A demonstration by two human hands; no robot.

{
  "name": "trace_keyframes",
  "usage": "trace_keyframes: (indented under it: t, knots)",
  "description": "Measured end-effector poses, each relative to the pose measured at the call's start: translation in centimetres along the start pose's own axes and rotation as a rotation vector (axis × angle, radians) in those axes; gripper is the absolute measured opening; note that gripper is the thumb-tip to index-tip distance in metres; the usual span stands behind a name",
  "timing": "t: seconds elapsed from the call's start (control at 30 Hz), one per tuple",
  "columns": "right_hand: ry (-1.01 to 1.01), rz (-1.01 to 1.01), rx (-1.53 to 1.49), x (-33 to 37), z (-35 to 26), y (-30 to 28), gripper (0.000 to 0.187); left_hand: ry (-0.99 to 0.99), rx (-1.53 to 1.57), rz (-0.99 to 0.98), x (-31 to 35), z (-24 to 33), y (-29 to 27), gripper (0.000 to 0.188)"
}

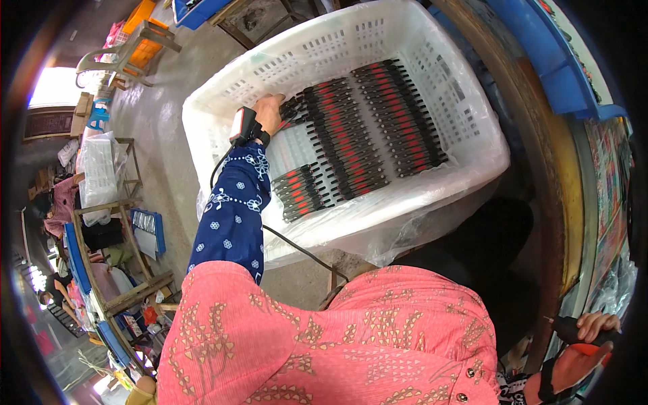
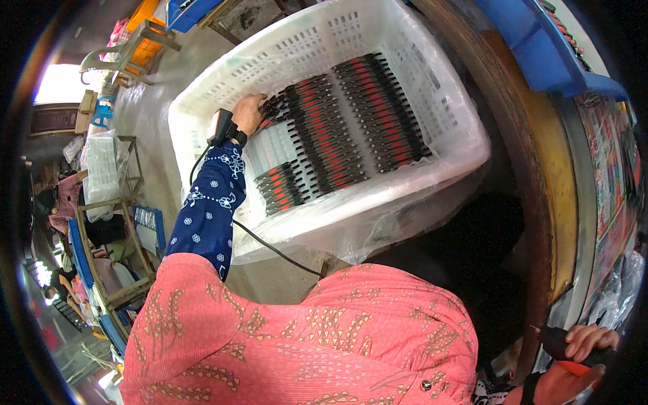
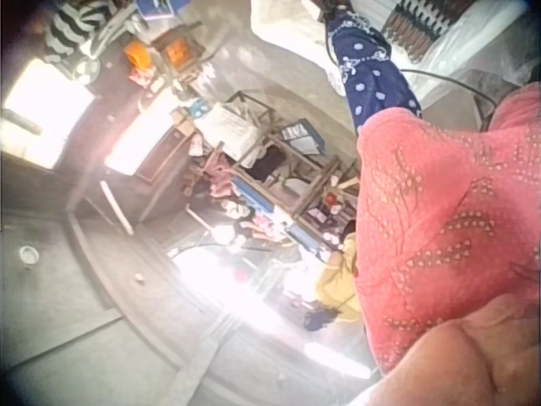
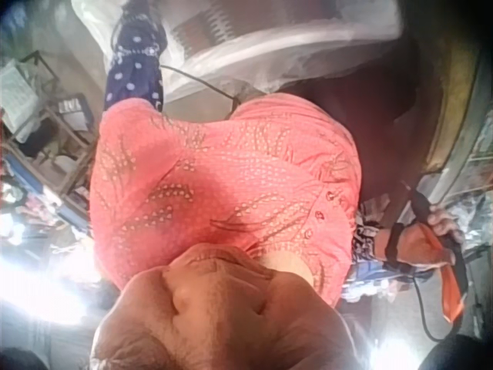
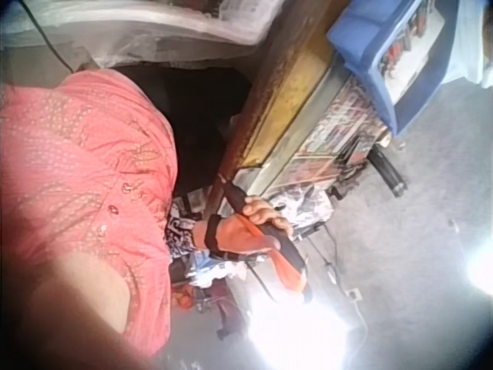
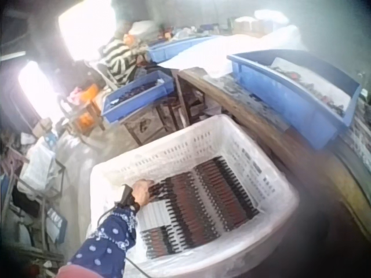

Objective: The person repeatedly picks small black components from a white basket and applies hot glue to their tips using a glue gun, then places them on the table. The process is repeated multiple times throughout the clip.

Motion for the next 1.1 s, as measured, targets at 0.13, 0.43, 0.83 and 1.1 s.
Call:
trace_keyframes:
  t: [0.13, 0.43, 0.83, 1.1]
  knots:
    - [-0.013, -0.013, 0.064, 0.2, -0.3, -0.2, 0.035, -0.101, -0.066, -0.038, 0.6, 0.0, 0.2, 0.025]
    - [-0.009, 0.002, 0.021, 0.9, -0.3, -0.7, 0.032, 0.081, -0.054, -0.124, 3.9, 2.0, 1.9, 0.022]
    - [-0.013, -0.008, 0.031, 1.0, -0.5, -0.8, 0.035, -0.121, -0.09, -0.112, 4.3, 2.0, -0.7, 0.015]
    - [-0.008, -0.006, 0.011, 1.1, -0.3, -1.4, 0.034, -0.108, -0.17, -0.133, 4.6, 2.5, -1.0, 0.017]
Point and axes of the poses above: each hand's wrist, its own x-axis away from the middle knuckle, its own y-axis out of the palm, z = x × y, the point moved 8 cm from there along -x, towards the middle knuckle, and after that the axes turned 15 degrees about -y, right-handed, at the moved point
